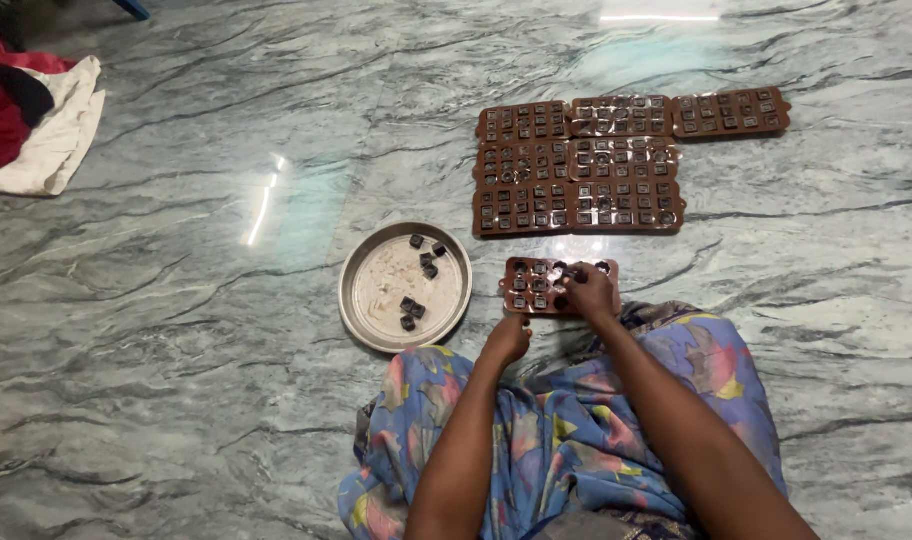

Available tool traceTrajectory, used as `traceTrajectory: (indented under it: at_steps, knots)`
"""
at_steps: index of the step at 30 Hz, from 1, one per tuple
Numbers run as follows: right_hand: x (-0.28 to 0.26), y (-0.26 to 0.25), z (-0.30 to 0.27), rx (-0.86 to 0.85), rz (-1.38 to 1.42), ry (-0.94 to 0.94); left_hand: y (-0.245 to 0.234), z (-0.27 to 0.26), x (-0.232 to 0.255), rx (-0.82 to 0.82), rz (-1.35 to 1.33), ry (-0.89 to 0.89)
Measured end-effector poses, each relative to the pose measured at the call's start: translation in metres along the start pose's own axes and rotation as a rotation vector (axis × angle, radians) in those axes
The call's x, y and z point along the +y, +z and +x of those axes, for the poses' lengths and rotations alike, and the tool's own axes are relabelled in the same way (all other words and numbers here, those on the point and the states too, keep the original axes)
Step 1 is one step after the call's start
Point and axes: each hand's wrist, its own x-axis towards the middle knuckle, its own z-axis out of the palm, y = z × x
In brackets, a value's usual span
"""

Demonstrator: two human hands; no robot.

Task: The person sits on the floor and repeatedly picks up small black dice from a metal plate, then places them one by one into the cavities of a brown plastic mold. The person continues filling the mold cavities until the clip ends.

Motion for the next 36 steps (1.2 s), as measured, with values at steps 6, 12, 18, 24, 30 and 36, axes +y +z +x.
traceTrajectory:
  at_steps: [6, 12, 18, 24, 30, 36]
  knots:
    - [0.001, 0.005, 0.022, 0.032, -0.150, -0.271, 0.003, 0.008, -0.012, -0.064, 0.050, -0.028]
    - [0.003, 0.016, 0.035, -0.038, -0.350, -0.070, -0.003, 0.012, -0.013, -0.094, 0.036, -0.070]
    - [0.008, 0.018, 0.044, -0.014, -0.368, -0.035, -0.005, 0.012, -0.011, -0.116, 0.035, -0.081]
    - [0.012, 0.018, 0.047, -0.077, -0.370, -0.038, 0.000, 0.017, -0.015, -0.130, 0.042, -0.065]
    - [0.000, 0.017, 0.047, -0.059, -0.413, -0.038, 0.002, 0.019, -0.018, -0.126, 0.031, -0.051]
    - [-0.022, 0.016, 0.039, -0.122, -0.527, 0.050, -0.001, 0.016, -0.013, -0.135, 0.054, -0.061]
